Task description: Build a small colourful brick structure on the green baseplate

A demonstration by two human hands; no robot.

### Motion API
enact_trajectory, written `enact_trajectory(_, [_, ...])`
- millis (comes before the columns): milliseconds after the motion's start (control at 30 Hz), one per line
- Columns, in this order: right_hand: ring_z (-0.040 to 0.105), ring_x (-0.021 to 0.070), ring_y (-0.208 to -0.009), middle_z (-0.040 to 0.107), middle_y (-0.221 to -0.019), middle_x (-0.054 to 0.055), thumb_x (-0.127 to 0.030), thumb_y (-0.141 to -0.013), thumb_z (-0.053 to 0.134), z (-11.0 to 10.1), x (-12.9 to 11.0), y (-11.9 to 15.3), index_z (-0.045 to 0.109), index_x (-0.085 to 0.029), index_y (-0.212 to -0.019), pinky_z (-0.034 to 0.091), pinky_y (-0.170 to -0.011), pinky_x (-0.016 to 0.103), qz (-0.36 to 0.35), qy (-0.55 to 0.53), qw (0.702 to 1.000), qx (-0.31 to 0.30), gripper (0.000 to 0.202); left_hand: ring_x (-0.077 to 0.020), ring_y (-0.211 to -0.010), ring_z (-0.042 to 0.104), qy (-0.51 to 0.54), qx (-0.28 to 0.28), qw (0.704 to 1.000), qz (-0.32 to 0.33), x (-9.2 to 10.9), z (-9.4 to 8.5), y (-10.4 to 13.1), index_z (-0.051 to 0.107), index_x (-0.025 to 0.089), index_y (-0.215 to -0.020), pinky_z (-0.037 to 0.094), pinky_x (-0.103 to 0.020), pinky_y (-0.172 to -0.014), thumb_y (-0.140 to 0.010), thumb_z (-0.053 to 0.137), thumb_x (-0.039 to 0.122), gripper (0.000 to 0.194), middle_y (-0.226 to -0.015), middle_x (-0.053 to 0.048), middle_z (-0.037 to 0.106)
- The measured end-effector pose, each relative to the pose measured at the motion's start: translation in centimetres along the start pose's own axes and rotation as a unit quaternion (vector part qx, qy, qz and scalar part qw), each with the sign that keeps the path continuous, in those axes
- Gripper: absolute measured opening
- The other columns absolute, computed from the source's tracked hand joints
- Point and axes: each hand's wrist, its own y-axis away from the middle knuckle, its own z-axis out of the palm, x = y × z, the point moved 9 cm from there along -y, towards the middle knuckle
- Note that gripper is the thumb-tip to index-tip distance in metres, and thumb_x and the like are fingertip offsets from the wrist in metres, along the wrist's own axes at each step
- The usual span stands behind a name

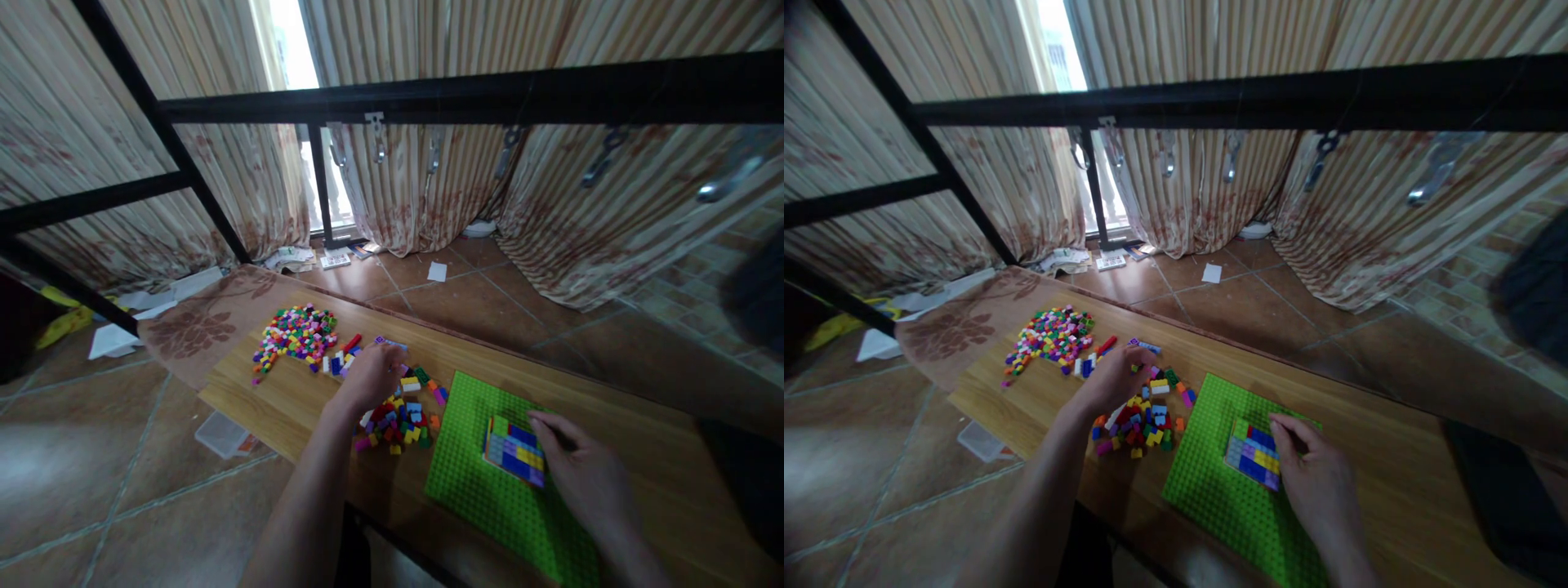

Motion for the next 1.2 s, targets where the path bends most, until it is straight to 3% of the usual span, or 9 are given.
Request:
enact_trajectory(67, [0.069,0.0262,-0.084,0.074,-0.093,0.006,-0.054,-0.078,0.049,-0.1,-0.1,0.0,0.072,-0.023,-0.093,0.052,-0.075,0.037,-0.010,0.003,1.000,0.003,0.042,-0.0174,-0.086,0.065,-0.010,0.040,0.999,-0.011,-0.8,-0.8,-0.3,0.072,0.020,-0.094,0.049,-0.027,-0.081,-0.078,0.051,0.009,0.028,-0.093,-0.006,0.072])
enact_trajectory(200, [0.068,0.0265,-0.088,0.073,-0.096,0.006,-0.054,-0.078,0.049,-0.2,0.1,-0.1,0.072,-0.024,-0.093,0.051,-0.080,0.038,-0.005,0.012,1.000,-0.002,0.041,-0.0187,-0.090,0.065,0.015,0.179,0.975,-0.129,-5.3,-4.1,0.0,0.071,0.016,-0.100,0.049,-0.029,-0.084,-0.082,0.048,0.011,0.030,-0.099,-0.008,0.072])
enact_trajectory(300, [0.068,0.0265,-0.086,0.073,-0.095,0.006,-0.056,-0.077,0.049,-0.1,0.1,0.0,0.072,-0.024,-0.092,0.051,-0.078,0.037,0.005,0.009,1.000,-0.004,0.042,-0.0184,-0.091,0.065,0.030,0.215,0.960,-0.175,-7.6,-5.3,0.5,0.070,0.016,-0.103,0.050,-0.029,-0.084,-0.084,0.046,0.016,0.031,-0.100,-0.008,0.072])
enact_trajectory(800, [0.068,0.0254,-0.079,0.073,-0.092,0.007,-0.056,-0.078,0.047,0.7,-0.3,-0.3,0.071,-0.023,-0.092,0.051,-0.069,0.036,-0.031,0.019,0.999,-0.010,0.043,-0.0203,-0.099,0.064,0.037,0.167,0.957,-0.233,-10.8,-5.7,1.3,0.070,0.014,-0.103,0.046,-0.029,-0.090,-0.081,0.048,0.014,0.031,-0.106,-0.009,0.071])
enact_trajectory(1200, [0.067,0.0251,-0.078,0.072,-0.093,0.007,-0.056,-0.079,0.044,1.1,-0.4,-0.2,0.071,-0.023,-0.092,0.051,-0.071,0.036,-0.047,0.043,0.998,-0.009,0.045,-0.0184,-0.083,0.064,0.003,0.102,0.964,-0.246,-13.0,-5.1,1.8,0.072,0.015,-0.097,0.047,-0.026,-0.076,-0.077,0.046,0.012,0.033,-0.092,-0.007,0.073])
